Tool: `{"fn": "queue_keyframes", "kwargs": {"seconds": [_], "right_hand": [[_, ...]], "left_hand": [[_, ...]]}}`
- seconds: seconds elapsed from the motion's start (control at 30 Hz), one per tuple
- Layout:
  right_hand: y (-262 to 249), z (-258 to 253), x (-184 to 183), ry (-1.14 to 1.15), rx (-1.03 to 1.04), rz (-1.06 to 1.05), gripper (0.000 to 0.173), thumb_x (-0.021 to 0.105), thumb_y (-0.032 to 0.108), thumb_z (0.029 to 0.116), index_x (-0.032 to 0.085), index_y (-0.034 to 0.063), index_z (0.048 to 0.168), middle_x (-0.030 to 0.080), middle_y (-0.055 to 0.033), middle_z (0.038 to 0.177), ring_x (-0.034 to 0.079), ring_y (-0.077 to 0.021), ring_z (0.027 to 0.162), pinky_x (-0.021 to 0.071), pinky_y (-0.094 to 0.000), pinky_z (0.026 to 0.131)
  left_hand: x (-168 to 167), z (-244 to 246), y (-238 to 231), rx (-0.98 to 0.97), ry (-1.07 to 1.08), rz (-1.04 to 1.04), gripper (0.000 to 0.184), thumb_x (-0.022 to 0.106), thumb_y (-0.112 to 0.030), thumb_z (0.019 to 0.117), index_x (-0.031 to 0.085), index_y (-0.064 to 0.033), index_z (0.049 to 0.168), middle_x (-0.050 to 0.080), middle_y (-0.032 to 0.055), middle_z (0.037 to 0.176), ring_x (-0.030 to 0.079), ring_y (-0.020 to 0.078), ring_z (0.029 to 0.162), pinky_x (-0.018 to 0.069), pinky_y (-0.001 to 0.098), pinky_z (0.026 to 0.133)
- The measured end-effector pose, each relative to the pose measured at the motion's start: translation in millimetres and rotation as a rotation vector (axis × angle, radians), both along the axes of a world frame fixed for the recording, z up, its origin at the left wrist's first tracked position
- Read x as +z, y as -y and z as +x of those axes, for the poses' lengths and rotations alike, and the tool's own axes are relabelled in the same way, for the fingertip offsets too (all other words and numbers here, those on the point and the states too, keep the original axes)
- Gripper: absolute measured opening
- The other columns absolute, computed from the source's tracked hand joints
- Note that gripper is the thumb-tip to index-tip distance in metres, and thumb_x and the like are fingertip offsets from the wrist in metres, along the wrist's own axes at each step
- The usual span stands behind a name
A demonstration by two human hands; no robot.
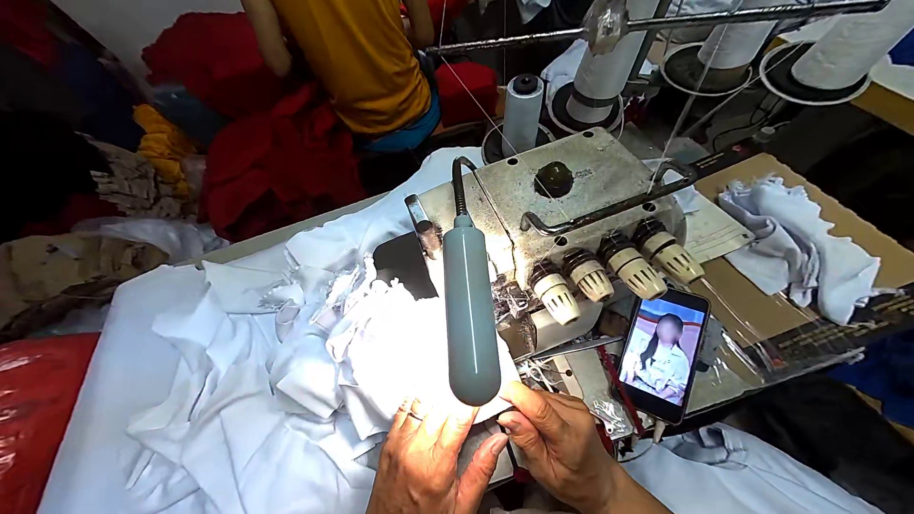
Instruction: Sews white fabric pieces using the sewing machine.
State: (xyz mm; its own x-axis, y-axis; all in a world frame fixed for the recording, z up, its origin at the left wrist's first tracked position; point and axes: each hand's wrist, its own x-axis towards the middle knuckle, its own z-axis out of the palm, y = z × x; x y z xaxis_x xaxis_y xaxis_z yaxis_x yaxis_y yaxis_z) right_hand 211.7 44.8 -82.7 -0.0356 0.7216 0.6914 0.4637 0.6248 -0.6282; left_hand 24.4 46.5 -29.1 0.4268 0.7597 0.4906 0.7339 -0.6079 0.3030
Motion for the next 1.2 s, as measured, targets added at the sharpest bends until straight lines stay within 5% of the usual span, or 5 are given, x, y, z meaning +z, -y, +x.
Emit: {"fn": "queue_keyframes", "kwargs": {"seconds": [0.23,0.4,0.67,0.83,1.2], "right_hand": [[-12,-7,6,0.018,-0.04,-0.001,0.031,0.048,0.023,0.1075,0.069,0.0007,0.108,0.07,-0.0069,0.073,0.068,-0.0109,0.067,0.0558,-0.023,0.062],[7,2,-1,-0.024,-0.037,-0.042,0.039,0.045,0.032,0.1098,0.06,0.0031,0.13,0.063,-0.0028,0.071,0.061,-0.0077,0.06,0.0547,-0.0228,0.058],[48,52,-20,0.544,-0.34,-0.438,0.029,0.064,0.007,0.0932,0.072,-0.0019,0.12,0.068,-0.0239,0.102,0.067,-0.0445,0.093,0.0577,-0.0537,0.079],[54,52,-18,0.596,-0.315,-0.438,0.03,0.065,0.0,0.0909,0.072,-0.006,0.119,0.068,-0.0265,0.1,0.068,-0.0449,0.091,0.0577,-0.0533,0.079],[53,62,32,0.013,0.177,-0.945,0.028,0.039,0.014,0.1093,0.056,-0.0051,0.121,0.072,-0.0077,0.093,0.072,-0.0129,0.08,0.0613,-0.0308,0.075]], "left_hand": [[3,-16,-38,-0.02,-0.02,-0.04,0.044,0.048,-0.041,0.1016,0.075,-0.0083,0.091,0.073,0.0057,0.084,0.07,0.0181,0.088,0.0533,0.044,0.097],[9,-36,-76,-0.066,-0.001,-0.109,0.042,0.053,-0.033,0.0986,0.068,-0.0108,0.131,0.066,0.0038,0.137,0.057,0.0158,0.132,0.0437,0.04,0.113],[14,-43,-76,0.198,0.14,0.044,0.03,0.055,-0.018,0.0958,0.07,0.0025,0.113,0.072,0.0144,0.106,0.071,0.0206,0.094,0.0592,0.0368,0.085],[23,-38,-77,0.315,0.11,-0.125,0.053,0.063,-0.015,0.0974,0.05,-0.0054,0.148,0.066,0.0182,0.1,0.065,0.0253,0.072,0.0565,0.0423,0.065],[33,-44,-36,0.287,0.003,0.147,0.025,0.059,-0.023,0.0929,0.08,-0.0104,0.088,0.061,0.0067,0.089,0.06,0.0204,0.08,0.0505,0.0355,0.069]]}}
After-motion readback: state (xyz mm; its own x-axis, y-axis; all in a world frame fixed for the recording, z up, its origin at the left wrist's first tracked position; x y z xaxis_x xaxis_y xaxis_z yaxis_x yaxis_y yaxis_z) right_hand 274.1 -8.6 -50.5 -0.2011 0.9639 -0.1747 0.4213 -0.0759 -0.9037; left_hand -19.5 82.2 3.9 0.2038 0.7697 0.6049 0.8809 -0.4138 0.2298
